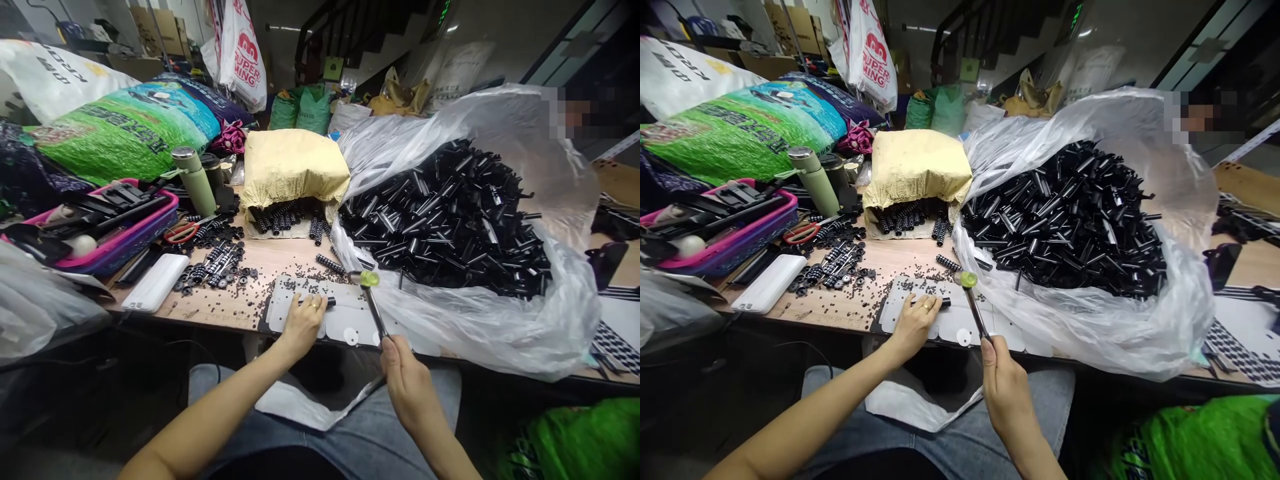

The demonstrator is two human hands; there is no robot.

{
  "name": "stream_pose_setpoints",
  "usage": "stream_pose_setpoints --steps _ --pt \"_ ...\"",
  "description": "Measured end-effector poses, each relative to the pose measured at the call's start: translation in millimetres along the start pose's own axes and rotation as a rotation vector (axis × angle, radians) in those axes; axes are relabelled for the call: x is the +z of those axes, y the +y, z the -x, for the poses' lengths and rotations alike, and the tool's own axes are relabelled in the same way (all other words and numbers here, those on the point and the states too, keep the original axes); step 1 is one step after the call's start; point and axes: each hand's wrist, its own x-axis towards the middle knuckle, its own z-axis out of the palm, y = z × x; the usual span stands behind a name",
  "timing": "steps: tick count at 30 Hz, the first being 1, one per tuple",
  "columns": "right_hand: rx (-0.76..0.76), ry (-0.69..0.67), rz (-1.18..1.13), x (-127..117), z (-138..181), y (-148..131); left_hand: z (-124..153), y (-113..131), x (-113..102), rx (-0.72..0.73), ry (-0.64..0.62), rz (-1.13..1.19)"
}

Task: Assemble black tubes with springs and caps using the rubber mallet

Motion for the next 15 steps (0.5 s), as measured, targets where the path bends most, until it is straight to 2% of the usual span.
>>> stream_pose_setpoints --steps 3,5,7,11,13,15 --pt "-0.082 0.033 -0.122 -13.7 5.1 -28.3 0.4 16.1 4.2 -0.009 -0.009 -0.022" --pt "-0.145 0.016 -0.163 -7.0 9.2 -36.8 1.5 21.4 7.3 0.006 -0.035 -0.018" --pt "-0.213 -0.007 -0.128 11.6 11.3 -35.8 3.3 21.6 10.8 0.03 -0.054 -0.008" --pt "-0.215 -0.173 0.192 49.9 7.6 -21.1 5.3 18.2 17.0 0.063 -0.063 0.001" --pt "-0.185 -0.24 0.249 52.9 3.6 -16.0 4.5 18.7 17.7 0.069 -0.059 0.018" --pt "-0.163 -0.222 0.192 43.6 -0.8 -13.8 3.7 18.7 15.9 0.066 -0.042 0.047"
